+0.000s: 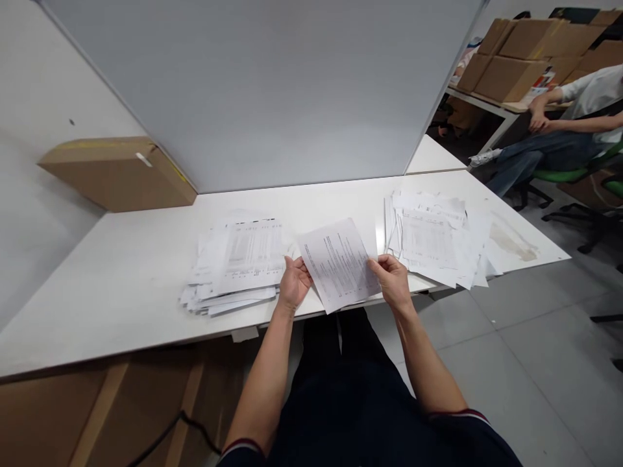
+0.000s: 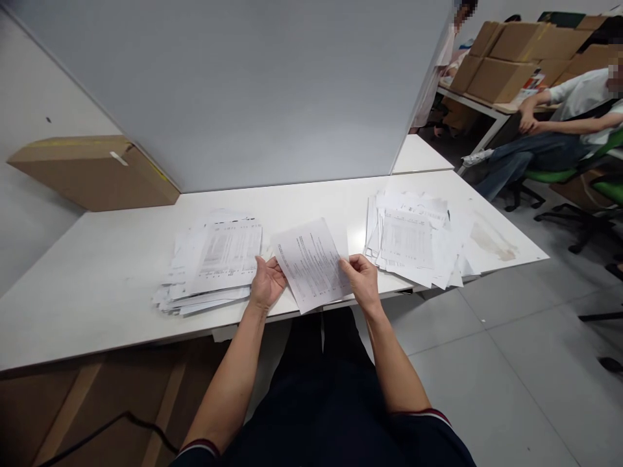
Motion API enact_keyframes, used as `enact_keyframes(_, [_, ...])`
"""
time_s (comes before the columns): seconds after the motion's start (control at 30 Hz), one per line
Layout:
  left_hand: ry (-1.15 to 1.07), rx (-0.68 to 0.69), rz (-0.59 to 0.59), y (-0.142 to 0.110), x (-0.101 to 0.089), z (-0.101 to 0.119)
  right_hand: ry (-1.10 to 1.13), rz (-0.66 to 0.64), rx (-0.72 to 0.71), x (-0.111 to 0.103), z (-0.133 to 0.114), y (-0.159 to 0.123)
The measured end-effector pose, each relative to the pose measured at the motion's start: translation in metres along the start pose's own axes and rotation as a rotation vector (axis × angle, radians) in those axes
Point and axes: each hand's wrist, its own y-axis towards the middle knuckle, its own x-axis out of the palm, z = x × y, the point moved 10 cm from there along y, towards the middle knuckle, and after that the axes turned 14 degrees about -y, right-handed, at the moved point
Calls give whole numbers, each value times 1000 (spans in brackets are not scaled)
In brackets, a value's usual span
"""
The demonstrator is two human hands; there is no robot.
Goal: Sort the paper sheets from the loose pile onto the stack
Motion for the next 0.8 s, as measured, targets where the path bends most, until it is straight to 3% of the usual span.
enact_keyframes(0.13, [216,82,94,2,-13,-1,-185,3,-27,-7,-3,2])
enact_keyframes(0.3, [168,136,107,3,-15,0,-595,328,-227,-64,-52,-5])
enact_keyframes(0.4, [176,123,106,4,-14,0,-432,454,-296,-94,-74,-13])
enact_keyframes(0.47, [190,95,96,5,-15,-2,-201,477,-282,-103,-70,-11])
enact_keyframes(0.5, [199,84,93,6,-15,-2,-114,450,-254,-100,-63,-6])
enact_keyframes(0.57, [215,62,89,7,-15,-4,-86,284,-151,-73,-41,8])
enact_keyframes(0.67, [214,55,97,7,-15,-5,-323,2,21,-20,3,22])
enact_keyframes(0.8, [192,52,117,5,-15,-5,-485,-46,70,9,34,22])
